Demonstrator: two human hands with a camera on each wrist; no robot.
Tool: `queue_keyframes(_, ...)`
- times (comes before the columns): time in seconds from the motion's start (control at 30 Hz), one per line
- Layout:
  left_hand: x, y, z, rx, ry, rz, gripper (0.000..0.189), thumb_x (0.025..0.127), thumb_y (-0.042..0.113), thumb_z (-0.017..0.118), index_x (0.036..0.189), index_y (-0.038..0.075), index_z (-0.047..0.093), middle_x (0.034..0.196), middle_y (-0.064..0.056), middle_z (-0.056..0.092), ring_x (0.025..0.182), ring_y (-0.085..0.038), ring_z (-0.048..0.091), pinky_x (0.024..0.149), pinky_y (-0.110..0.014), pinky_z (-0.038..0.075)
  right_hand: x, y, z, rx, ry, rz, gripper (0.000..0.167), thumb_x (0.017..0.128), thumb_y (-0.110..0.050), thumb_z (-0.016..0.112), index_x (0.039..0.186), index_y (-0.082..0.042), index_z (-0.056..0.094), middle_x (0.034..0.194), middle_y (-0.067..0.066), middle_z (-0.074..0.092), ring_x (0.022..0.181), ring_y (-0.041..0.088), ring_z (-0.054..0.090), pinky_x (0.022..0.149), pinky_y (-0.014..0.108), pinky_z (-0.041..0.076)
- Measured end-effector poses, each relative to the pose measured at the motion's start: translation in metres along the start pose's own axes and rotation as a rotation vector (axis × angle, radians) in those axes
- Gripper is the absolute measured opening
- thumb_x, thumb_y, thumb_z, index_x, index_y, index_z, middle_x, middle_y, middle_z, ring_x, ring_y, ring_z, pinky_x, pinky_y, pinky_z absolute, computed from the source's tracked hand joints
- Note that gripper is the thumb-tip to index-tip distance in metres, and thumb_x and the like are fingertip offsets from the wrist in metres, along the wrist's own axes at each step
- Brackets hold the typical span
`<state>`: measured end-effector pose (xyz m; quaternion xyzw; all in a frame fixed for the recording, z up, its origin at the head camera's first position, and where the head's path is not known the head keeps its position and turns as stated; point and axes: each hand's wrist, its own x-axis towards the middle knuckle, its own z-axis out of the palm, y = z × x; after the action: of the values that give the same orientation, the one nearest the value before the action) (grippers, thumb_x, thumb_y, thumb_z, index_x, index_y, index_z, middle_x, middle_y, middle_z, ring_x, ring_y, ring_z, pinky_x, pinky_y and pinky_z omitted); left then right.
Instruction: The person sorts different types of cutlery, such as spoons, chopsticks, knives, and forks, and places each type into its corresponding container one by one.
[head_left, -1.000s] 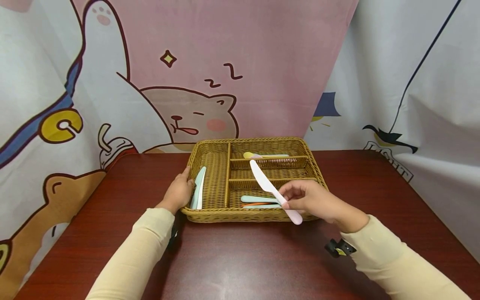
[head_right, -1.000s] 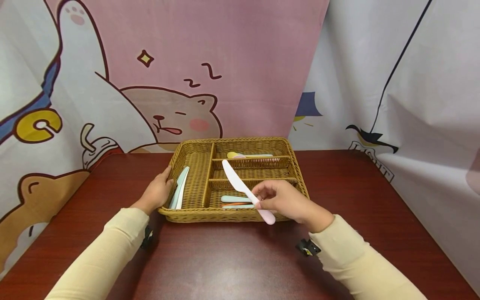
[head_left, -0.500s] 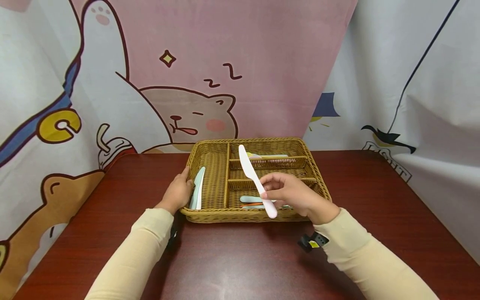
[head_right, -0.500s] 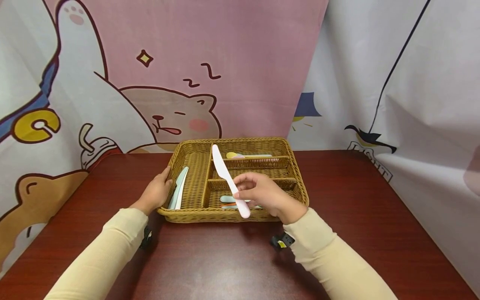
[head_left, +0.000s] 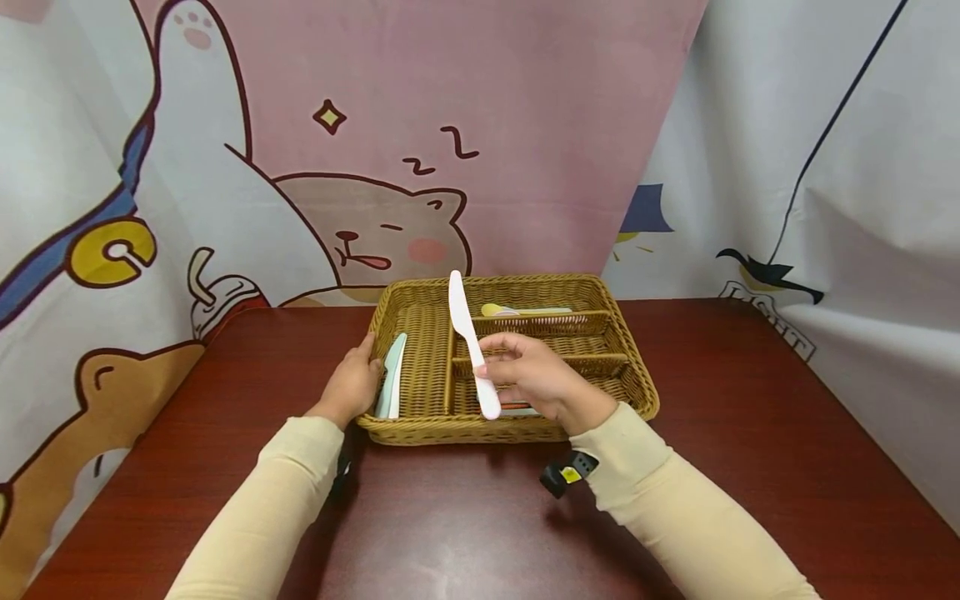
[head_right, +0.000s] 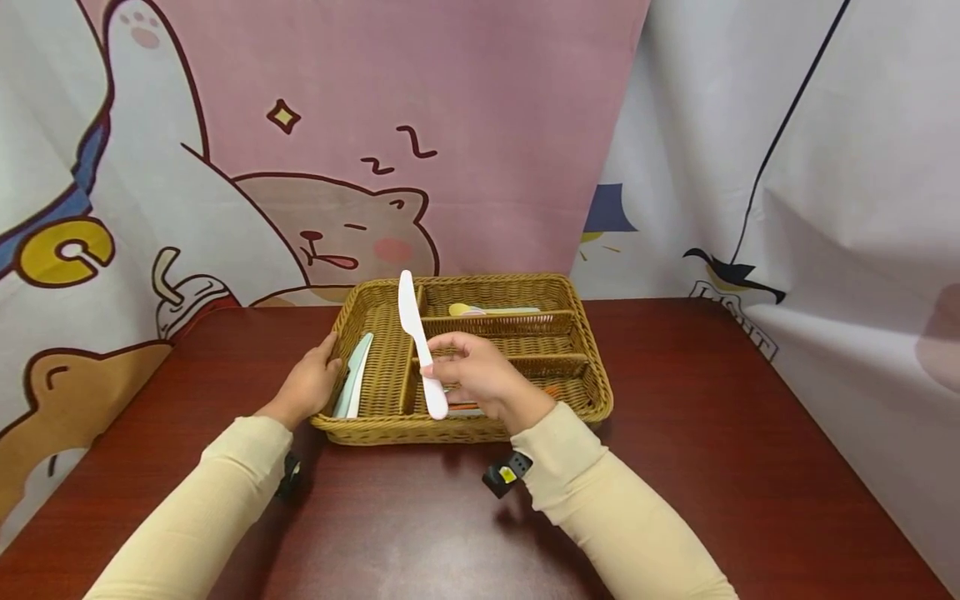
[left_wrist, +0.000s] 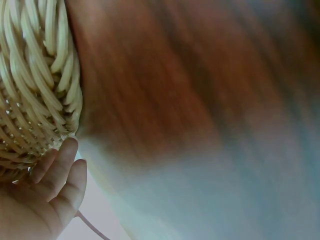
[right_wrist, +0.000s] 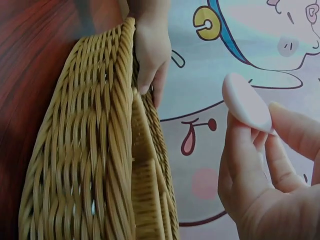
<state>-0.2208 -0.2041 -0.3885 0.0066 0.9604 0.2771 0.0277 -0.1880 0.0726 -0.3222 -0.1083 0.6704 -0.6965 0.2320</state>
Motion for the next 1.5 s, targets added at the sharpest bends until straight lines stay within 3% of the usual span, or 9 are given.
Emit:
queue_keyframes(0.23, -0.001, -0.003, -0.003, 0.008, 0.003, -0.001, 0.056, 0.105, 0.014, 0.033, 0.154, 0.0, 0.011, 0.148, -0.034, 0.028, 0.135, -0.046, 0.033, 0.111, -0.054, 0.029, 0.017, -0.004, 0.021, 0.072, 0.041, 0.026, 0.036, 0.093, 0.002, 0.057, 0.128, 0.0, 0.05, 0.107, 0.017, 0.063, 0.085, 0.018, 0.065, 0.07, 0.034, 0.056)
queue_keyframes(0.43, 0.0, -0.004, -0.004, 0.007, 0.006, -0.002, 0.056, 0.105, 0.014, 0.033, 0.154, 0.0, 0.011, 0.147, -0.034, 0.029, 0.135, -0.045, 0.033, 0.11, -0.054, 0.029, 0.031, -0.004, 0.035, 0.143, 0.07, 0.045, 0.035, 0.093, 0.003, 0.057, 0.127, -0.001, 0.051, 0.09, 0.007, 0.064, 0.08, 0.016, 0.066, 0.068, 0.033, 0.056)
queue_keyframes(0.67, 0.001, -0.004, -0.003, 0.001, 0.012, -0.002, 0.056, 0.104, 0.014, 0.033, 0.154, -0.001, 0.012, 0.147, -0.033, 0.03, 0.135, -0.045, 0.033, 0.111, -0.053, 0.028, 0.046, -0.002, 0.047, 0.21, 0.129, 0.09, 0.037, 0.092, 0.003, 0.059, 0.128, -0.004, 0.053, 0.089, 0.004, 0.065, 0.077, 0.014, 0.064, 0.063, 0.028, 0.054)
queue_keyframes(1.17, 0.001, -0.002, -0.001, -0.006, 0.024, -0.003, 0.056, 0.104, 0.014, 0.035, 0.154, 0.0, 0.015, 0.144, -0.034, 0.034, 0.133, -0.045, 0.036, 0.11, -0.054, 0.03, 0.068, 0.009, 0.079, 0.306, 0.132, 0.129, 0.033, 0.092, 0.004, 0.058, 0.123, -0.004, 0.055, 0.082, 0.005, 0.063, 0.072, 0.015, 0.062, 0.064, 0.03, 0.055)
queue_keyframes(1.5, 0.002, -0.001, 0.001, -0.022, 0.035, 0.004, 0.055, 0.104, 0.015, 0.035, 0.154, 0.001, 0.018, 0.142, -0.033, 0.037, 0.131, -0.045, 0.04, 0.108, -0.054, 0.033, 0.079, 0.016, 0.089, 0.341, 0.154, 0.173, 0.03, 0.093, 0.003, 0.058, 0.121, -0.007, 0.055, 0.095, 0.01, 0.064, 0.075, 0.016, 0.061, 0.066, 0.029, 0.053)
